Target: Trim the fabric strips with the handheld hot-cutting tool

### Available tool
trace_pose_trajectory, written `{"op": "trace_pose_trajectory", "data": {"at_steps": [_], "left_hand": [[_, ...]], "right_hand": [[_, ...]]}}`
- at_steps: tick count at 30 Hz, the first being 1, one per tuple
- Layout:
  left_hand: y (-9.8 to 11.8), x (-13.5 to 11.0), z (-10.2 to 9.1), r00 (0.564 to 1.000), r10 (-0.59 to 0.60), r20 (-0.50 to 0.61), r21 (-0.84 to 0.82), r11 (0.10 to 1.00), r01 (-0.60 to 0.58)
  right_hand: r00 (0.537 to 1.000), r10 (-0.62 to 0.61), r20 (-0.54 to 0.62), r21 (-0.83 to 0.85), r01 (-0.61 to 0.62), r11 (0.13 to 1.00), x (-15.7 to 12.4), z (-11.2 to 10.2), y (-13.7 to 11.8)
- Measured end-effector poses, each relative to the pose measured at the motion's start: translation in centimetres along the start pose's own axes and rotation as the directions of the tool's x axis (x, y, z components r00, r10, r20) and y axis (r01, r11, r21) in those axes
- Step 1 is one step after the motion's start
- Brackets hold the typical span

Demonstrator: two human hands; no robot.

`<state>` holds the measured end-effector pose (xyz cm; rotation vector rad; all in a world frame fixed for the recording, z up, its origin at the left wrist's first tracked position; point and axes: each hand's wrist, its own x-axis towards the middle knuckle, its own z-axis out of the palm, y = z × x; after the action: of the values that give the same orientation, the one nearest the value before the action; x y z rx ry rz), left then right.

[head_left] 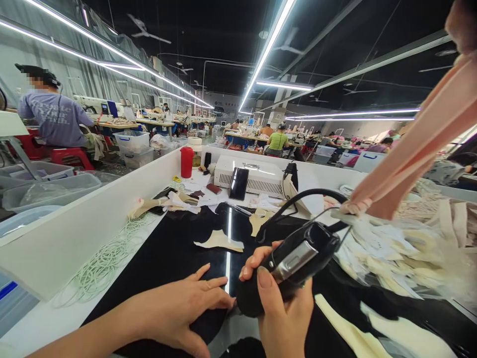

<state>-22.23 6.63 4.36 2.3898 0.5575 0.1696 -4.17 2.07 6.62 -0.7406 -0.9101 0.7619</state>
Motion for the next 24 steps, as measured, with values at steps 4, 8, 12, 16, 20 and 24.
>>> {"op": "trace_pose_trajectory", "data": {"at_steps": [4, 8, 12, 16, 20, 24], "left_hand": [[-0.1, 0.0, -0.1, 1.0, -0.002, 0.01, -0.008, 1.0, 0.002], [-0.1, 0.1, -0.2, 1.0, -0.001, 0.023, -0.005, 1.0, 0.002], [0.1, 0.1, -0.4, 1.0, 0.005, 0.031, -0.007, 1.0, -0.005], [0.1, 0.2, -0.6, 0.999, 0.007, 0.053, -0.026, 1.0, -0.006], [-0.1, 0.3, -0.7, 0.998, 0.01, 0.064, -0.05, 0.999, -0.007], [-0.3, 0.4, -0.6, 0.998, 0.02, 0.066, -0.066, 0.998, -0.016]], "right_hand": [[1.0, -0.003, -0.018, -0.008, 0.003, 1.0, 0.0, 0.2, 0.2], [0.999, 0.018, -0.032, -0.028, -0.019, 0.999, -0.1, 0.3, 0.0], [0.998, 0.054, -0.036, 0.036, -0.053, 0.998, -0.6, 0.5, -0.5], [0.998, 0.062, -0.023, 0.083, -0.06, 0.995, -1.2, 0.8, -0.8], [0.998, 0.065, -0.02, 0.069, -0.063, 0.996, -1.4, 0.9, -0.7], [0.996, 0.084, 0.003, 0.099, -0.084, 0.992, -1.7, 0.8, -0.6]]}}
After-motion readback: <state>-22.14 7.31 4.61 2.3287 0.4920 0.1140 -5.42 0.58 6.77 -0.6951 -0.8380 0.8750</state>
